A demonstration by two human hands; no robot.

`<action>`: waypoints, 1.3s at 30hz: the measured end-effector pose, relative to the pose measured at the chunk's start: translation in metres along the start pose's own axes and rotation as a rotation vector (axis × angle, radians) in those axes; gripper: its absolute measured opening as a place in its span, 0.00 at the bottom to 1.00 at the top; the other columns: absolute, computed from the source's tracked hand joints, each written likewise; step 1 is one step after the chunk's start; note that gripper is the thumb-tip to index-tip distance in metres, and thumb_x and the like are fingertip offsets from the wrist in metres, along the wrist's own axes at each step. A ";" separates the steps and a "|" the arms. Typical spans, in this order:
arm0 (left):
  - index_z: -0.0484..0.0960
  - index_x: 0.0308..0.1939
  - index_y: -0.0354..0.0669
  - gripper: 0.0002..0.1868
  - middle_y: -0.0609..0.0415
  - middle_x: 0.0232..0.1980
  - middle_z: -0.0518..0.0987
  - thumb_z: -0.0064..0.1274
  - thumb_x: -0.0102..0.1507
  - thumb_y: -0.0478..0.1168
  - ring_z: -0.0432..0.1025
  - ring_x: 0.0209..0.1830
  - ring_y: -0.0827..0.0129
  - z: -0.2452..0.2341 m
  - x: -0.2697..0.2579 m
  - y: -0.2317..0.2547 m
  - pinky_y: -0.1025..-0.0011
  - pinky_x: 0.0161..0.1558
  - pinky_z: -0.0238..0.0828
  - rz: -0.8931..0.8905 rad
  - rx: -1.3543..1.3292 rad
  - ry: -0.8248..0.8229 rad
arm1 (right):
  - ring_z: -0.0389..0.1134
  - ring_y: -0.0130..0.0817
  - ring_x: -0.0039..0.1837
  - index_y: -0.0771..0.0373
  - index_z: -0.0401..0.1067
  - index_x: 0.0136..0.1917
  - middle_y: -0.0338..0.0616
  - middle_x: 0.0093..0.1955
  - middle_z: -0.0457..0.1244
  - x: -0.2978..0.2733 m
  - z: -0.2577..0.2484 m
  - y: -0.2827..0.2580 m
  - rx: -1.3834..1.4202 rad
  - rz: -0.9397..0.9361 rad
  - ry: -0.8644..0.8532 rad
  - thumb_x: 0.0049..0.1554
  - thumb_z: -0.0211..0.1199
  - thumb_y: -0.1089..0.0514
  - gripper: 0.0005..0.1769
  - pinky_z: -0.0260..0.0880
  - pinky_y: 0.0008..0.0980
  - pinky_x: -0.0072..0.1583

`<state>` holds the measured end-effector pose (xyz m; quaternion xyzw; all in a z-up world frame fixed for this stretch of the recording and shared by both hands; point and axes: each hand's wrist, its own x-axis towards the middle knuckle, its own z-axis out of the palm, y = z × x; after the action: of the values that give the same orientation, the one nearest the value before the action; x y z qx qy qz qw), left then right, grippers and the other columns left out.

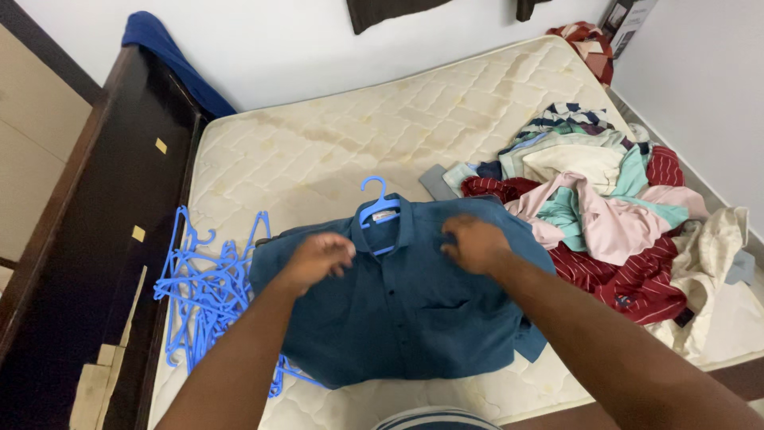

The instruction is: The person picks a blue shirt from a pile of clothes on a bed, buttons it, places it on a blue hanger, and hangs it in a wardrobe. The person then returns to the bed and moves the pile of clothes.

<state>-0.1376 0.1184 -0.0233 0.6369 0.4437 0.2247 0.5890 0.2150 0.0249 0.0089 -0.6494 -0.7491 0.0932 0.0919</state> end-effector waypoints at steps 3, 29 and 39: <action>0.87 0.41 0.41 0.14 0.52 0.37 0.87 0.64 0.60 0.47 0.80 0.34 0.69 0.007 0.028 0.006 0.70 0.38 0.76 0.081 0.226 0.395 | 0.59 0.46 0.71 0.51 0.71 0.65 0.45 0.67 0.61 0.005 -0.003 0.005 -0.172 0.064 0.070 0.54 0.65 0.45 0.27 0.58 0.49 0.68; 0.83 0.43 0.49 0.21 0.54 0.61 0.75 0.69 0.46 0.42 0.67 0.65 0.55 0.032 0.117 0.066 0.56 0.59 0.70 0.303 1.219 0.154 | 0.57 0.42 0.73 0.48 0.74 0.64 0.38 0.67 0.63 0.059 0.019 0.027 0.047 0.116 0.023 0.57 0.62 0.40 0.24 0.51 0.53 0.71; 0.83 0.41 0.47 0.18 0.49 0.73 0.66 0.67 0.47 0.39 0.58 0.75 0.46 0.043 0.097 0.089 0.48 0.58 0.66 0.673 1.085 0.383 | 0.69 0.54 0.57 0.55 0.75 0.56 0.51 0.51 0.70 0.065 0.002 0.007 0.193 0.021 0.030 0.60 0.60 0.42 0.18 0.67 0.50 0.57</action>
<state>-0.0270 0.1835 0.0292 0.8956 0.3678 0.2504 -0.0067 0.2118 0.0902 0.0060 -0.6468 -0.7282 0.1562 0.1640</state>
